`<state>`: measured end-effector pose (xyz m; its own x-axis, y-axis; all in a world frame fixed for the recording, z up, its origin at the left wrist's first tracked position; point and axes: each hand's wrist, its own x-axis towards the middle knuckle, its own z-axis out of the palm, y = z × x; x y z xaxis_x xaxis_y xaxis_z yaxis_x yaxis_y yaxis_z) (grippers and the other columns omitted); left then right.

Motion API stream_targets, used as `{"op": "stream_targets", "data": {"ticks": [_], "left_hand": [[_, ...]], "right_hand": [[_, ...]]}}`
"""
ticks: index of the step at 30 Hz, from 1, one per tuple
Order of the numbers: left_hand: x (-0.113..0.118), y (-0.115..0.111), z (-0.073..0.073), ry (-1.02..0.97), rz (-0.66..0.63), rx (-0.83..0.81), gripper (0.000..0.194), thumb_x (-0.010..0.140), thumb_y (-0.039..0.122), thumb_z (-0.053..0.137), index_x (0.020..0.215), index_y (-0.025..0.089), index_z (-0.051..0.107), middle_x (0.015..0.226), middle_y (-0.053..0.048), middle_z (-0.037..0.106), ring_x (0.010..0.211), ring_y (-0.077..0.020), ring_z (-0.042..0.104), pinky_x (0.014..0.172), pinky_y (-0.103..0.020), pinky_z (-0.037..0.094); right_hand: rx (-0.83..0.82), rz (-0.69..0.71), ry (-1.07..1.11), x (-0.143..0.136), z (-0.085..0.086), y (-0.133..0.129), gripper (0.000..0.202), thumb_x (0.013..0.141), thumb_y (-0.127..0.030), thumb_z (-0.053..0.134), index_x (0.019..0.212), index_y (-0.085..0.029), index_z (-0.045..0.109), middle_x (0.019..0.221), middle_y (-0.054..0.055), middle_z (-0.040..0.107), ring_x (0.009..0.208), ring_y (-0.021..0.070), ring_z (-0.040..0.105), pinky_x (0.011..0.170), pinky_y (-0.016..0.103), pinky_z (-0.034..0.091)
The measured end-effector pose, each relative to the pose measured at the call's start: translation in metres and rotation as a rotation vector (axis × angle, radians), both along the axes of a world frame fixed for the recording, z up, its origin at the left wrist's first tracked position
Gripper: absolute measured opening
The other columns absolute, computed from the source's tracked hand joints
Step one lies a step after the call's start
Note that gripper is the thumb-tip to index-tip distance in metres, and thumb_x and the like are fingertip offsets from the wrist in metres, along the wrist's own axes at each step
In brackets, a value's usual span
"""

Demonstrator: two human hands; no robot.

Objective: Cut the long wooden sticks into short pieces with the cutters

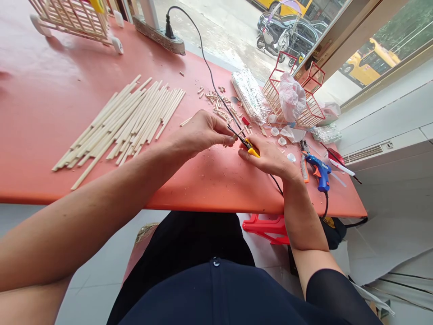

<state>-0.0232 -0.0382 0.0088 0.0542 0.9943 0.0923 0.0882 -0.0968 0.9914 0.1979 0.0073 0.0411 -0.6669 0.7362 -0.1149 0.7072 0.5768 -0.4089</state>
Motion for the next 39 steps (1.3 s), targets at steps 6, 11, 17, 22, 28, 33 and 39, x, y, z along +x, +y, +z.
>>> {"op": "stream_targets", "data": {"ticks": [6, 11, 17, 22, 28, 33, 39], "left_hand": [[-0.002, 0.000, 0.001, -0.001, -0.013, -0.027, 0.005, 0.070, 0.020, 0.084, 0.074, 0.017, 0.085, 0.077, -0.006, 0.080, 0.086, -0.0259, 0.077, 0.081, -0.037, 0.060], [-0.002, -0.002, 0.005, 0.007, -0.010, -0.050, 0.009, 0.069, 0.019, 0.083, 0.077, 0.017, 0.087, 0.079, -0.007, 0.081, 0.088, -0.0264, 0.077, 0.083, -0.037, 0.061], [-0.003, 0.001, 0.001, 0.031, -0.016, -0.059, 0.012, 0.068, 0.021, 0.084, 0.078, 0.015, 0.087, 0.074, -0.007, 0.080, 0.081, -0.0247, 0.076, 0.075, -0.035, 0.060], [-0.003, 0.006, -0.007, 0.039, -0.008, -0.040, 0.013, 0.066, 0.026, 0.088, 0.074, 0.016, 0.086, 0.069, -0.007, 0.077, 0.074, -0.0229, 0.074, 0.070, -0.034, 0.059], [0.000, 0.003, -0.010, 0.031, -0.001, -0.038, 0.012, 0.064, 0.026, 0.088, 0.073, 0.018, 0.085, 0.070, -0.007, 0.079, 0.072, -0.0223, 0.074, 0.071, -0.034, 0.061], [0.000, 0.004, -0.013, 0.112, -0.004, -0.033, 0.010, 0.066, 0.029, 0.085, 0.072, 0.021, 0.086, 0.072, -0.006, 0.081, 0.075, -0.0230, 0.076, 0.071, -0.032, 0.061], [0.000, 0.003, -0.012, 0.205, 0.005, -0.023, 0.011, 0.065, 0.029, 0.086, 0.074, 0.022, 0.088, 0.071, -0.004, 0.081, 0.076, -0.0230, 0.076, 0.068, -0.028, 0.057]], "right_hand": [[-0.015, 0.008, 0.001, 0.000, 0.002, 0.001, 0.035, 0.095, -0.056, 0.057, 0.093, -0.021, 0.058, 0.092, 0.006, 0.063, 0.087, 0.0226, 0.056, 0.079, 0.036, 0.039], [-0.019, 0.020, 0.001, 0.000, 0.004, 0.001, 0.035, 0.096, -0.056, 0.055, 0.092, -0.021, 0.058, 0.095, 0.006, 0.065, 0.092, 0.0235, 0.057, 0.081, 0.036, 0.040], [-0.020, -0.016, -0.054, -0.004, 0.005, -0.001, 0.035, 0.095, -0.055, 0.055, 0.092, -0.021, 0.058, 0.090, 0.005, 0.063, 0.086, 0.0218, 0.056, 0.077, 0.035, 0.038], [0.028, -0.059, -0.052, -0.005, -0.002, -0.003, 0.036, 0.093, -0.057, 0.059, 0.085, -0.023, 0.048, 0.085, 0.003, 0.059, 0.080, 0.0208, 0.052, 0.072, 0.035, 0.033], [0.036, -0.050, -0.008, 0.001, 0.000, -0.002, 0.036, 0.093, -0.056, 0.062, 0.085, -0.023, 0.050, 0.086, 0.003, 0.061, 0.080, 0.0203, 0.051, 0.072, 0.035, 0.035], [-0.030, -0.161, 0.315, 0.003, 0.002, -0.001, 0.036, 0.096, -0.057, 0.061, 0.103, -0.021, 0.061, 0.101, 0.006, 0.068, 0.092, 0.0220, 0.059, 0.082, 0.036, 0.044], [-0.098, -0.246, 0.499, -0.011, -0.015, 0.001, 0.034, 0.097, -0.056, 0.063, 0.103, -0.023, 0.058, 0.097, 0.004, 0.064, 0.089, 0.0192, 0.058, 0.085, 0.036, 0.048]]}}
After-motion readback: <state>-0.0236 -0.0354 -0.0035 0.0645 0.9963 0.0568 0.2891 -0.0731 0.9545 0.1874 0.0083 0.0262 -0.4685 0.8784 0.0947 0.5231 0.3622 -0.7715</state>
